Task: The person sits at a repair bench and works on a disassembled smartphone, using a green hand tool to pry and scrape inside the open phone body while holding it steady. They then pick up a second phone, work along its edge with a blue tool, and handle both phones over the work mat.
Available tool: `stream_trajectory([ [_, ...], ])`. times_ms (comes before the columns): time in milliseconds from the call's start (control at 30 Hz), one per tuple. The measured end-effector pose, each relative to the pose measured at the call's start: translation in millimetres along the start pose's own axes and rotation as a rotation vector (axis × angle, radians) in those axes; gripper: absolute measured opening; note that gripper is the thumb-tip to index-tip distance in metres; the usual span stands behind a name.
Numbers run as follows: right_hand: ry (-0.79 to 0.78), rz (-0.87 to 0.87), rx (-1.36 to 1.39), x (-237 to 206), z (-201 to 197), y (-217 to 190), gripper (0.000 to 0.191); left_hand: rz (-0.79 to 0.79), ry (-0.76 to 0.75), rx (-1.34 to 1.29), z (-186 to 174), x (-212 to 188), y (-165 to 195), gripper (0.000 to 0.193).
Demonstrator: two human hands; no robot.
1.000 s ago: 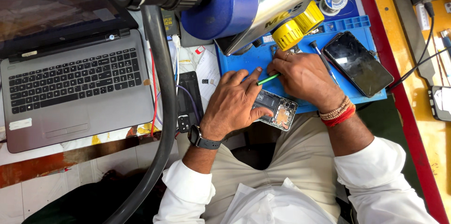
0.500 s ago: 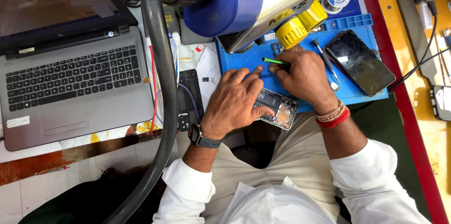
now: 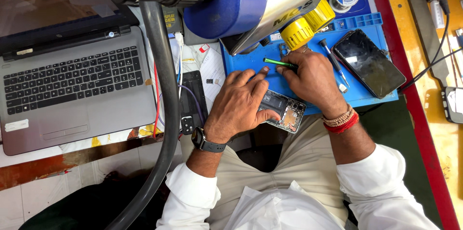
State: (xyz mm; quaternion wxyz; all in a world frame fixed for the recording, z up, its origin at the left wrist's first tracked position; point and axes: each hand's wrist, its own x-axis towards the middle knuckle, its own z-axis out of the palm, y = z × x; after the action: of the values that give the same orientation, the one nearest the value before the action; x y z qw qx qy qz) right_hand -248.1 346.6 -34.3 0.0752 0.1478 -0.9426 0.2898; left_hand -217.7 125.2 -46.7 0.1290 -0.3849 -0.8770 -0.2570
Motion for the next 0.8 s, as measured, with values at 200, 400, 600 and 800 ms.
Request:
stream_trajectory([
  [200, 0.015, -0.060, 0.020, 0.2, -3.2, 3.9, 0.020, -0.006, -0.009, 0.008, 2.5, 0.7, -1.8, 0.081],
  [400, 0.076, -0.034, 0.150, -9.9, -15.8, 0.8, 0.011, -0.010, -0.015, 0.002, 5.9, 2.0, -4.0, 0.080],
  [600, 0.180, 0.015, 0.233, -28.5, -25.1, 6.5, 0.013, -0.005, -0.034, 0.000, 9.3, 5.6, -4.9, 0.079],
  [800, 0.186, -0.105, 0.132, -29.1, -20.3, 10.1, 0.018, -0.009, -0.052, 0.019, 9.1, 10.3, -3.8, 0.077],
])
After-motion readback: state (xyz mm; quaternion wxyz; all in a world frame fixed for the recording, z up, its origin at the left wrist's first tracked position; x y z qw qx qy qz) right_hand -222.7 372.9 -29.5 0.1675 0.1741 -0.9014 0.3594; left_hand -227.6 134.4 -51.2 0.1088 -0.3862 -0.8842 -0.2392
